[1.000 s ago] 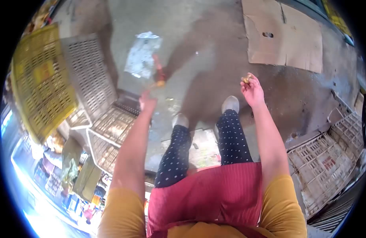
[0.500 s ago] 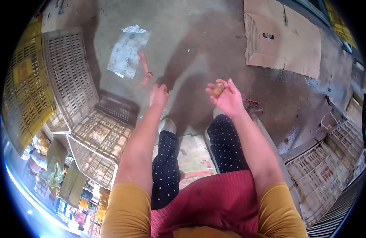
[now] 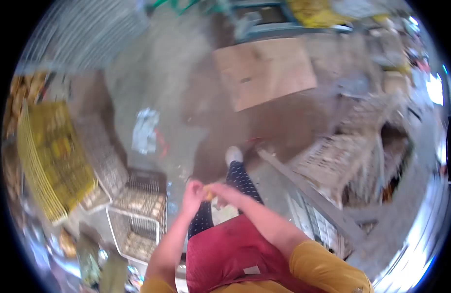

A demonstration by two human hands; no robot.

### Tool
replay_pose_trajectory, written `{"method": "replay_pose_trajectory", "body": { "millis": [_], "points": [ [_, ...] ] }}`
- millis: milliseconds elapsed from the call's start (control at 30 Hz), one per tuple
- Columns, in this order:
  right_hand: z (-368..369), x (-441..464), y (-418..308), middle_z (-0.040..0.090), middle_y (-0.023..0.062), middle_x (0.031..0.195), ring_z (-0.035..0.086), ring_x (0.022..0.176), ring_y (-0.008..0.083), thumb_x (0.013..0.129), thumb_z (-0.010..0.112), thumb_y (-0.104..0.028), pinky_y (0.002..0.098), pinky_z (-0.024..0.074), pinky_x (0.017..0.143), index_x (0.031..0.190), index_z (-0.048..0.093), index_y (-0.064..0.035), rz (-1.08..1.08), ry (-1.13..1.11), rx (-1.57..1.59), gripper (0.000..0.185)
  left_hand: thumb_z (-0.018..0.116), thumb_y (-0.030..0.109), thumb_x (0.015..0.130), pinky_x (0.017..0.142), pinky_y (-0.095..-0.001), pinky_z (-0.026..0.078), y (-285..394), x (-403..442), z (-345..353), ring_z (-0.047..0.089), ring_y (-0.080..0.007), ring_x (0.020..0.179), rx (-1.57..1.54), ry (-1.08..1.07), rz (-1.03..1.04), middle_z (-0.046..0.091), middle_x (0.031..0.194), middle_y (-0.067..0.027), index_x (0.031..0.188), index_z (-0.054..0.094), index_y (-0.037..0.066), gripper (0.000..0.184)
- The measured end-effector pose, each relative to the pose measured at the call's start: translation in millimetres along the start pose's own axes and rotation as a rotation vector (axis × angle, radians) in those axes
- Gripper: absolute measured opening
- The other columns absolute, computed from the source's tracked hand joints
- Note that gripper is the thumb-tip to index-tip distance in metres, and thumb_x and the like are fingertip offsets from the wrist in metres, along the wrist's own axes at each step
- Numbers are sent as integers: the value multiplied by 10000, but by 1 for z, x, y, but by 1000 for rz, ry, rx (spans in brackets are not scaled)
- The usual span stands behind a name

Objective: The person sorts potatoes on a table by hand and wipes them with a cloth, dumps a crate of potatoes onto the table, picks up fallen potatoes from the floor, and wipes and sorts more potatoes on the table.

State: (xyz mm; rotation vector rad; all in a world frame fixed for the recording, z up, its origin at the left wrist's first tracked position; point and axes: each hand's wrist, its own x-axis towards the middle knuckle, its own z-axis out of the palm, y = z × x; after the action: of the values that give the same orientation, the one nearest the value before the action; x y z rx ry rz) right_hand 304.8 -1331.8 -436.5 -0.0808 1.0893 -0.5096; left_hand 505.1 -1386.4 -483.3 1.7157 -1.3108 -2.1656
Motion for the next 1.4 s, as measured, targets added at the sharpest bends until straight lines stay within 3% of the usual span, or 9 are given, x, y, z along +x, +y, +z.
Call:
{"method": "replay_pose_trajectory", "body": {
  "millis": [300,433,633,767,933,1067,1133,1200,1400],
  "points": [
    [133,-159,13,639,16,863,578,535,90,922,702,-314,235,468,480,1230,610,-138,-355,274,179,366,592,2,932,694,-234,527,166,-167,-29,627,-114,797,89,-215,32,643,939,-68,1106,591,14,174],
    [173,-263,-13,636,39,984,631,840,155,871,738,-245,311,524,742,1221,616,-121,-485,425,69,391,550,2,928,584,-203,449,200,-191,-52,541,-74,682,246,-264,150,577,848,-21,1136,558,39,212],
    [188,-388,11,585,96,1149,614,1038,251,823,751,-177,338,515,869,1226,633,-135,-1072,892,-246,421,515,-25,913,498,-193,359,215,-219,-56,423,-45,594,316,-268,217,491,793,18,1105,535,46,205],
    [165,-508,72,560,113,1155,620,1054,311,808,731,-146,374,532,894,1213,643,-170,-1261,1366,-368,415,622,35,922,867,-318,491,198,-219,-41,551,-175,956,602,-363,553,598,1096,-68,1215,607,23,293],
    [115,-669,240,550,163,1213,599,1113,375,720,763,-124,454,546,895,1214,648,-207,-823,2071,-463,514,632,203,954,825,-412,507,221,-239,40,582,-240,909,553,-413,432,627,1005,-105,1230,609,11,337],
    [59,-813,399,587,152,1174,554,1186,372,711,732,-30,459,503,979,1108,662,-149,-628,2403,-279,421,548,-4,947,822,-282,502,227,-325,186,595,-145,935,656,-239,1218,597,1047,-62,1241,539,14,294],
    [46,-875,462,454,244,1439,457,1299,445,701,860,-180,487,414,1089,1476,464,-191,-352,2636,-289,871,551,-15,955,873,-283,479,252,-420,276,579,-155,1025,567,-455,1163,590,1112,-68,1268,542,16,315],
    [42,-912,519,330,250,1557,391,1359,473,719,875,-305,517,364,1137,1553,348,-200,-300,2650,-296,992,558,-7,959,947,-303,463,261,-460,346,579,-182,1106,544,-623,1121,592,1198,-87,1318,542,15,360],
    [13,-825,675,488,174,1483,431,1391,373,883,694,-495,508,377,1116,1448,527,-169,90,2383,-206,673,652,190,937,1118,-439,371,241,-455,571,485,-356,1310,788,-818,1481,514,1408,-195,1397,517,24,507]
  ]
}}
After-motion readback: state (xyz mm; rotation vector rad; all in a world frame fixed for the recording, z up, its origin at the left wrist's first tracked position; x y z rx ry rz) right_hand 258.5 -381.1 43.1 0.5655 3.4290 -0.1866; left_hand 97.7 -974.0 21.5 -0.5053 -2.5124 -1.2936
